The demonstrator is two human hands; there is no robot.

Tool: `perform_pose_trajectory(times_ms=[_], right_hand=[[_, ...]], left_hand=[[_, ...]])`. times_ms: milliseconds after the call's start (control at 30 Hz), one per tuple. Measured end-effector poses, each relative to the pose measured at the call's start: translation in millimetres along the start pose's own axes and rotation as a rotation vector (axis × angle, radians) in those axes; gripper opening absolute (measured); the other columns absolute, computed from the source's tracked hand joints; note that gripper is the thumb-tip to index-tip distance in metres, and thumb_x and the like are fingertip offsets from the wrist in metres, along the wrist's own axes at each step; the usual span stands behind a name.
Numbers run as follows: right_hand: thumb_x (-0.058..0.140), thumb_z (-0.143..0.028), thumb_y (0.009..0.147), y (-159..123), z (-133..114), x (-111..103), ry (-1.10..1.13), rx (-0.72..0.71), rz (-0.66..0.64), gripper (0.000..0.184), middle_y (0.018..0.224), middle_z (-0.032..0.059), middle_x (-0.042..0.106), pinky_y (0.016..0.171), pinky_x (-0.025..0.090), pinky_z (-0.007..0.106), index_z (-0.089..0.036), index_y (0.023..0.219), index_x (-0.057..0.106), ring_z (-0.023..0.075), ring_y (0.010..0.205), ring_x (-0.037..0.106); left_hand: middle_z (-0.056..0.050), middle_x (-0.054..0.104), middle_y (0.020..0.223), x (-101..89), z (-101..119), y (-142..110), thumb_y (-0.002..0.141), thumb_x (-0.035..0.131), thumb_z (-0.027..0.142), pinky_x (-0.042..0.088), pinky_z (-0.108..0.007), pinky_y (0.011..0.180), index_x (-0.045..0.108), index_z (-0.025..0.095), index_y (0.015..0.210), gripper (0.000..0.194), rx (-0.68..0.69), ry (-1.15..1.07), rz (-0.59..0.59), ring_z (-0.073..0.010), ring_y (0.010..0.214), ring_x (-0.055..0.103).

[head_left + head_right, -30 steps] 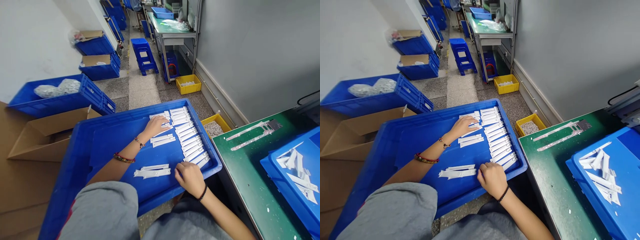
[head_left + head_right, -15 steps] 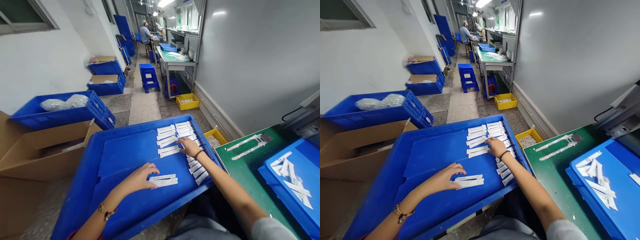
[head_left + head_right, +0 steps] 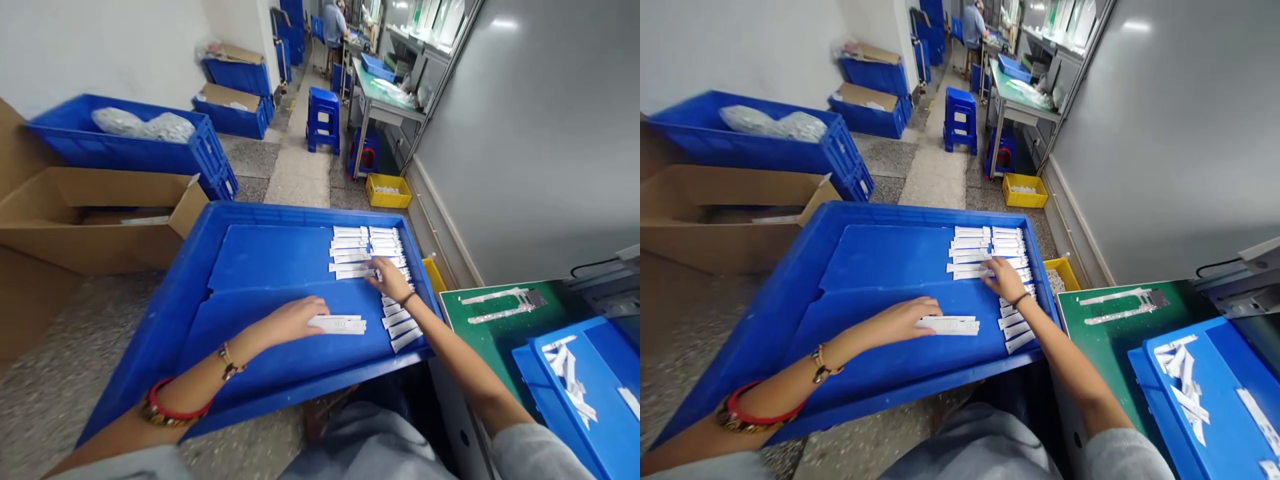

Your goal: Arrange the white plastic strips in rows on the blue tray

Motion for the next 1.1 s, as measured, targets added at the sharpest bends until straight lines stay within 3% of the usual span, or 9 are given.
perform_pose_trajectory(times_ms=[133, 233, 433, 533, 667, 867, 1100], right_hand=[[0.064, -0.021, 0.092, -37, -24, 39, 0.342, -0.100, -0.320, 0.017, 0.103, 0.0046, 0.070, 0.075, 0.049, 0.023, -0.016, 0.107, 0.067, 0.0132, 0.085, 0.064], [0.070, -0.023, 0.086, -46, -23, 53, 0.458, -0.024, -0.386, 0.014, 0.096, 0.0028, 0.071, 0.074, 0.049, 0.023, -0.016, 0.098, 0.068, 0.0126, 0.080, 0.063], [0.074, -0.038, 0.081, -35, -7, 50, 0.611, 0.142, -0.345, 0.024, 0.081, 0.0011, 0.068, 0.069, 0.049, 0.025, -0.016, 0.085, 0.065, 0.0135, 0.075, 0.062], [0.071, -0.034, 0.083, -30, -1, 44, 0.605, 0.178, -0.276, 0.019, 0.080, 0.0006, 0.066, 0.071, 0.049, 0.025, -0.017, 0.081, 0.061, 0.0137, 0.075, 0.063], [0.066, -0.021, 0.085, -25, 4, 38, 0.471, 0.180, -0.160, 0.006, 0.082, -0.0007, 0.067, 0.072, 0.048, 0.025, -0.019, 0.085, 0.060, 0.0132, 0.074, 0.063], [0.064, -0.021, 0.089, -23, 3, 37, 0.202, 0.160, -0.130, 0.001, 0.087, -0.0007, 0.071, 0.072, 0.046, 0.024, -0.021, 0.088, 0.063, 0.0141, 0.077, 0.064], [0.064, -0.021, 0.091, -26, -11, 28, 0.028, 0.036, -0.108, 0.003, 0.096, 0.0032, 0.067, 0.075, 0.046, 0.024, -0.020, 0.094, 0.065, 0.0161, 0.091, 0.062]], left_hand=[[-0.008, 0.071, 0.115, 2.2, -4, 1, 0.085, 0.055, 0.029, 0.046, -0.035, 0.099, 0.070, 0.022, 0.109, 0.029, 0.009, 0.026, 0.029, -0.0275, 0.114, 0.062], [-0.007, 0.069, 0.120, 1.9, -6, 2, 0.085, 0.055, 0.029, 0.045, -0.036, 0.101, 0.067, 0.023, 0.116, 0.034, 0.004, 0.016, 0.043, -0.0278, 0.118, 0.059], [-0.007, 0.064, 0.112, -4.1, -3, 6, 0.079, 0.052, 0.022, 0.050, -0.033, 0.091, 0.066, 0.022, 0.107, 0.031, -0.012, 0.099, 0.074, -0.0256, 0.111, 0.060], [-0.008, 0.062, 0.117, -5.9, -8, 7, 0.080, 0.050, 0.019, 0.049, -0.035, 0.094, 0.064, 0.021, 0.112, 0.035, -0.040, 0.159, 0.118, -0.0270, 0.115, 0.059], [-0.010, 0.059, 0.129, -4.9, -19, 7, 0.080, 0.050, 0.020, 0.051, -0.034, 0.091, 0.055, 0.020, 0.126, 0.046, -0.132, 0.200, 0.135, -0.0273, 0.117, 0.060], [-0.005, 0.067, 0.109, -7.0, -21, 6, 0.076, 0.053, 0.022, 0.049, -0.029, 0.073, 0.057, 0.023, 0.102, 0.026, -0.153, 0.162, 0.157, -0.0249, 0.097, 0.066], [-0.004, 0.069, 0.104, -11.5, -28, 5, 0.073, 0.052, 0.024, 0.046, -0.029, 0.069, 0.056, 0.025, 0.101, 0.028, -0.193, 0.031, 0.201, -0.0254, 0.094, 0.066]])
Point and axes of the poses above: each hand's wrist, its own y-axis towards the middle knuckle, its own x-axis out of the palm, z = x × y, the point moved 8 cm from there along y, towards the middle knuckle
